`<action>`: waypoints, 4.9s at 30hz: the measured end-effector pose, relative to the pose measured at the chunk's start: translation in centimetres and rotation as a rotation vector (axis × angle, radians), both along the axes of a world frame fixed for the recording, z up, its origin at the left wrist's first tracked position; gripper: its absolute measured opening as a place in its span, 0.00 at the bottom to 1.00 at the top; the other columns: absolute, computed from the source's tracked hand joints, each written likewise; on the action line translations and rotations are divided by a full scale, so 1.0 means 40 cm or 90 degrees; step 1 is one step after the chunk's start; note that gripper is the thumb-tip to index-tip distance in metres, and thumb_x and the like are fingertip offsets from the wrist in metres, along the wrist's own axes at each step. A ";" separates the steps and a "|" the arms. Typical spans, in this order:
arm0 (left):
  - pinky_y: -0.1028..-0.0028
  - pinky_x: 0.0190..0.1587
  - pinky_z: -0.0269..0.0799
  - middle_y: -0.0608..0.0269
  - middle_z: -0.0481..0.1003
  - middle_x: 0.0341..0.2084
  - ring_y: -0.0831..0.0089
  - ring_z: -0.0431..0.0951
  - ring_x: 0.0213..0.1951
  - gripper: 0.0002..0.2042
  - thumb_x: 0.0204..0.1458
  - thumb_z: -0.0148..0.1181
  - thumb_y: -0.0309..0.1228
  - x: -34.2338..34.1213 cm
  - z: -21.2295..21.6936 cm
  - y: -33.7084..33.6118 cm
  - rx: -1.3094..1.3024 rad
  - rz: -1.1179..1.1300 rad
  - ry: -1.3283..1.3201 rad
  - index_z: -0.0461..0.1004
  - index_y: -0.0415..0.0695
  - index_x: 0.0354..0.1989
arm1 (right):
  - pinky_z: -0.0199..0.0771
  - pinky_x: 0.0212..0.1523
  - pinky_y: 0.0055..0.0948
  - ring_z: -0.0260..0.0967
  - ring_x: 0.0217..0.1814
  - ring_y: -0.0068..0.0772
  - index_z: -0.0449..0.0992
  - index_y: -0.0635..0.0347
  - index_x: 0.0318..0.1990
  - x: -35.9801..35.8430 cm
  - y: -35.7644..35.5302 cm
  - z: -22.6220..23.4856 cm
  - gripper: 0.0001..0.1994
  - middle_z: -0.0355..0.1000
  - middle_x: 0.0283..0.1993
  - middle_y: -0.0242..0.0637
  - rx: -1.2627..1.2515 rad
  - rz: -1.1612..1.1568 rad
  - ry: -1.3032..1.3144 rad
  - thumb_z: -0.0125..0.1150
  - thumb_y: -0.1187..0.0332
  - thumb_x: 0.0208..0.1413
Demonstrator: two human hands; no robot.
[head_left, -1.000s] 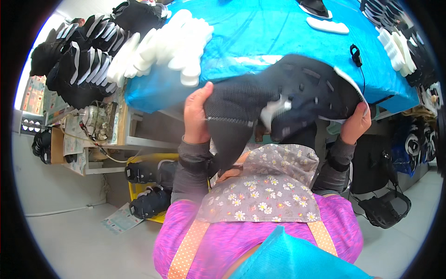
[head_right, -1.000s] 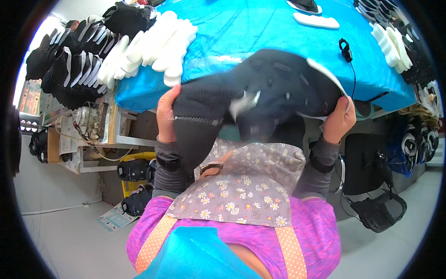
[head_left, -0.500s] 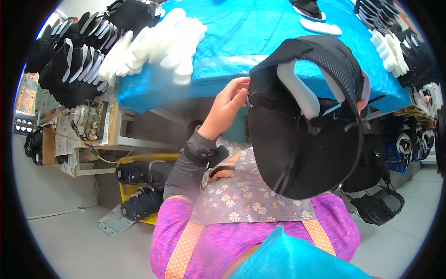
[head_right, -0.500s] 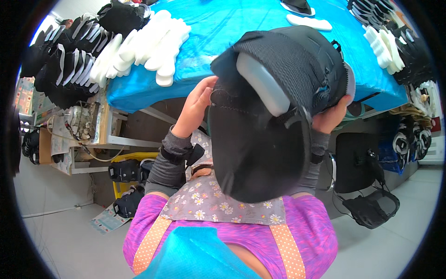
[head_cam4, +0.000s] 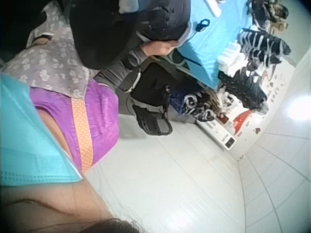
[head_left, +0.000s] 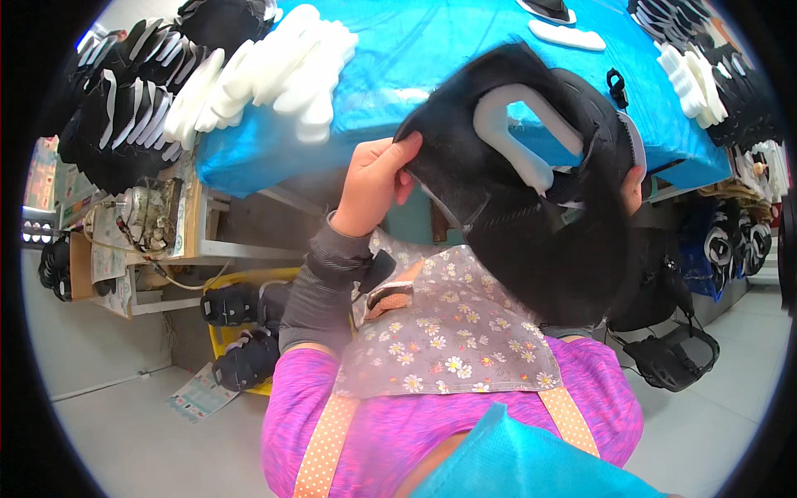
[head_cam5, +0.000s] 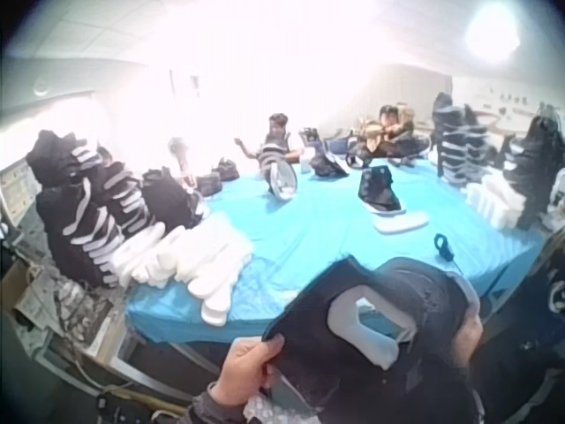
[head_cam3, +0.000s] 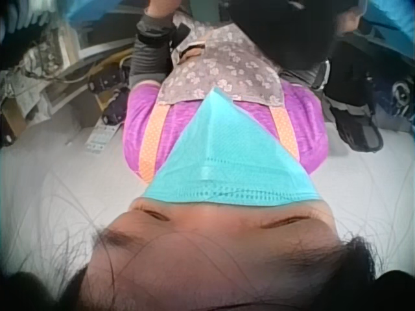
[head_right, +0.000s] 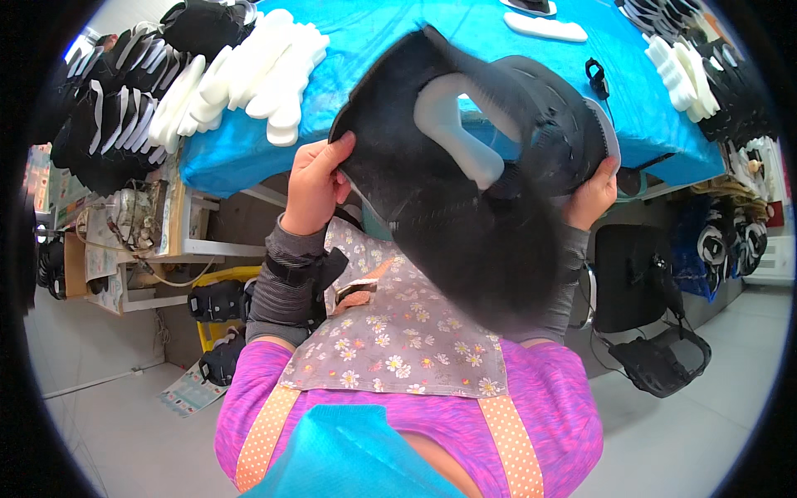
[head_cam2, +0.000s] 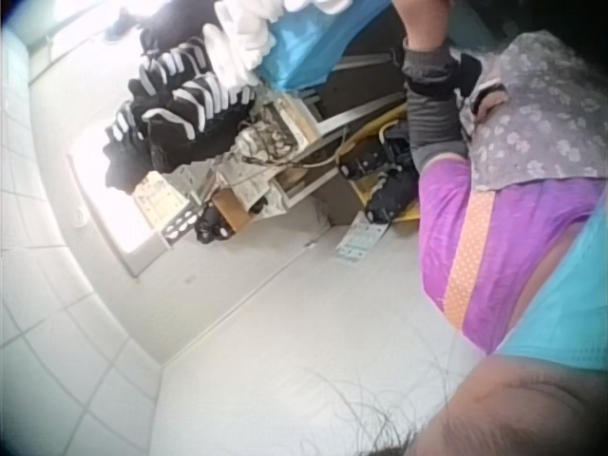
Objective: The person assembles boot components by hand, first by fitting an inner liner into a black outer shell and then by inserting a white foam padding piece into another boot shell.
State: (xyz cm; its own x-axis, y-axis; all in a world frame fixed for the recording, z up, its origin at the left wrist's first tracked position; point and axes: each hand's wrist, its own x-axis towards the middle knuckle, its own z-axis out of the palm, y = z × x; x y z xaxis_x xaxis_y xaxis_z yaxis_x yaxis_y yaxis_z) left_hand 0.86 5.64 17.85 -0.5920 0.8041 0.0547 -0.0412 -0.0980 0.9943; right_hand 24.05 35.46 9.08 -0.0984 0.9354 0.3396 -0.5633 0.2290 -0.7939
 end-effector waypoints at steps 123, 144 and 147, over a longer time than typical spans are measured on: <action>0.59 0.43 0.74 0.47 0.79 0.31 0.46 0.78 0.38 0.18 0.53 0.56 0.47 -0.076 -0.376 0.273 -0.421 -0.104 0.473 0.79 0.44 0.38 | 0.75 0.31 0.31 0.75 0.23 0.36 0.82 0.62 0.29 -0.278 -0.190 -0.178 0.18 0.74 0.19 0.39 0.133 0.384 -0.765 0.61 0.54 0.55; 0.61 0.56 0.61 0.55 0.78 0.23 0.57 0.78 0.33 0.07 0.52 0.59 0.34 -0.025 -0.404 0.243 -0.247 0.060 0.696 0.80 0.46 0.32 | 0.72 0.33 0.41 0.71 0.30 0.57 0.78 0.67 0.32 -0.278 -0.263 -0.183 0.16 0.72 0.26 0.53 0.286 0.115 -0.771 0.57 0.59 0.57; 0.61 0.52 0.66 0.54 0.79 0.26 0.53 0.78 0.35 0.12 0.52 0.57 0.39 -0.042 -0.418 0.265 -0.343 -0.003 0.631 0.80 0.45 0.34 | 0.71 0.31 0.40 0.70 0.28 0.55 0.77 0.66 0.31 -0.283 -0.263 -0.199 0.17 0.71 0.25 0.52 0.264 0.114 -0.751 0.56 0.58 0.59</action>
State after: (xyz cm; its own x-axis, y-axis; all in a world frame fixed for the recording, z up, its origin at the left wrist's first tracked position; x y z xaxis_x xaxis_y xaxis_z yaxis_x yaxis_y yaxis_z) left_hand -0.82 16.25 1.12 -0.4768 0.8671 0.1444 0.7908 0.3513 0.5013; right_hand 12.74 24.93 1.11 -0.6548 0.7223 0.2224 0.3884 0.5741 -0.7208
